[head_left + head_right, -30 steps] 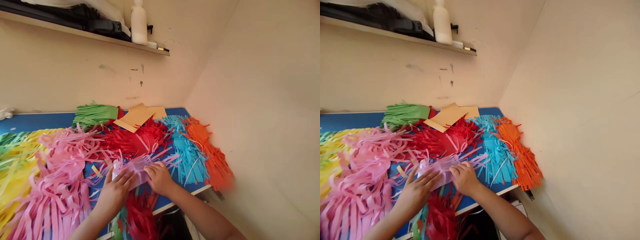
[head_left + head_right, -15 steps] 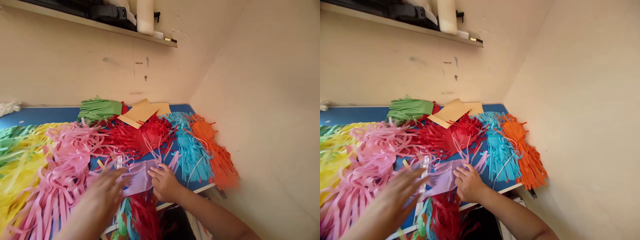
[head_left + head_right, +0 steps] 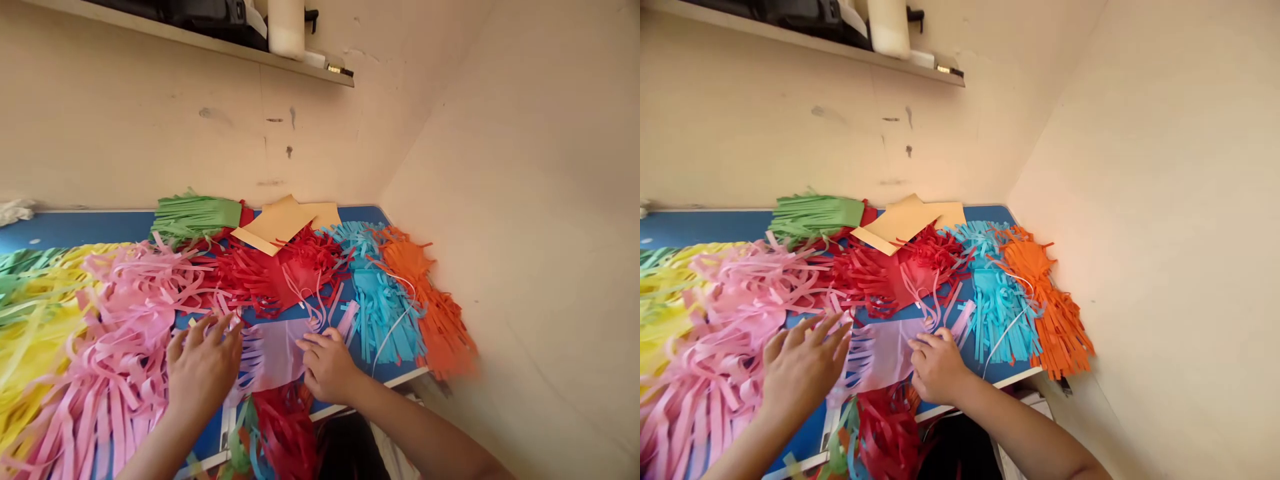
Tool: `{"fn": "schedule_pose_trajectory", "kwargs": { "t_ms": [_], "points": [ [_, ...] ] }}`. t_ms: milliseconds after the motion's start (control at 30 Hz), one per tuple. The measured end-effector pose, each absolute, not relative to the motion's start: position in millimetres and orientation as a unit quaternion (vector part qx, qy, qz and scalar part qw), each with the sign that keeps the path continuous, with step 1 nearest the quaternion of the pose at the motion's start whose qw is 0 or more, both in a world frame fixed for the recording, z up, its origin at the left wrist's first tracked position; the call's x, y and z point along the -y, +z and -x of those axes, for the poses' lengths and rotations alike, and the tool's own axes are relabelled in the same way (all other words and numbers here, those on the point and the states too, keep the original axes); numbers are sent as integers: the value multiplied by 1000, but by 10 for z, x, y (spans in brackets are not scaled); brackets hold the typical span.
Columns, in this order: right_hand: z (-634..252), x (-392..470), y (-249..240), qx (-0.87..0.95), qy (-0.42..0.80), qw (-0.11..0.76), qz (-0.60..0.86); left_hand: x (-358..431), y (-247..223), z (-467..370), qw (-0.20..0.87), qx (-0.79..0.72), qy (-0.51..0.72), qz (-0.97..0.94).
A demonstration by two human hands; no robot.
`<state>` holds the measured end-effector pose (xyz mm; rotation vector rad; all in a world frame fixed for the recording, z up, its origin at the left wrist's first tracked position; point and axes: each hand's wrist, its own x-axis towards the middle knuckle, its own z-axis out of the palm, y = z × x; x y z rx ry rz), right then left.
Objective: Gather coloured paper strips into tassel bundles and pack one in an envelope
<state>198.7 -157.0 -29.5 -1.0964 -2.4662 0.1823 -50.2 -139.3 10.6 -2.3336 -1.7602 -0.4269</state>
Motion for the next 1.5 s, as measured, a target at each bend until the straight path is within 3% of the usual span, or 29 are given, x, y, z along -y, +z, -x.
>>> {"fn": "schedule_pose_trajectory", "kwargs": {
  "t_ms": [133, 300, 433, 633, 1133, 1367, 1500],
  "points": [
    [-1987, 1490, -187, 860, 106, 232, 442, 1561, 139, 166, -20, 439, -173, 881],
    [-2195, 1356, -129, 869, 176, 220, 406, 1463, -49, 304, -105, 437, -143, 882],
    [-2196, 1265, -151, 795, 205, 206, 533, 1363, -62, 458, -171, 486, -123, 848],
    [-1970, 1095, -170, 744, 166, 185, 620, 1292, 43, 221, -125, 627, -10, 769],
    [-1896, 1062, -304, 750, 114, 162, 631, 1185, 37, 106, -105, 643, 34, 758],
    [-1910, 1113, -222, 757, 15, 192, 624, 1221, 47, 116, -62, 646, -13, 760],
    [-1971, 1204, -93, 798, -25, 198, 569, 1217, 39, 141, -8, 507, -98, 856]
  ]
}}
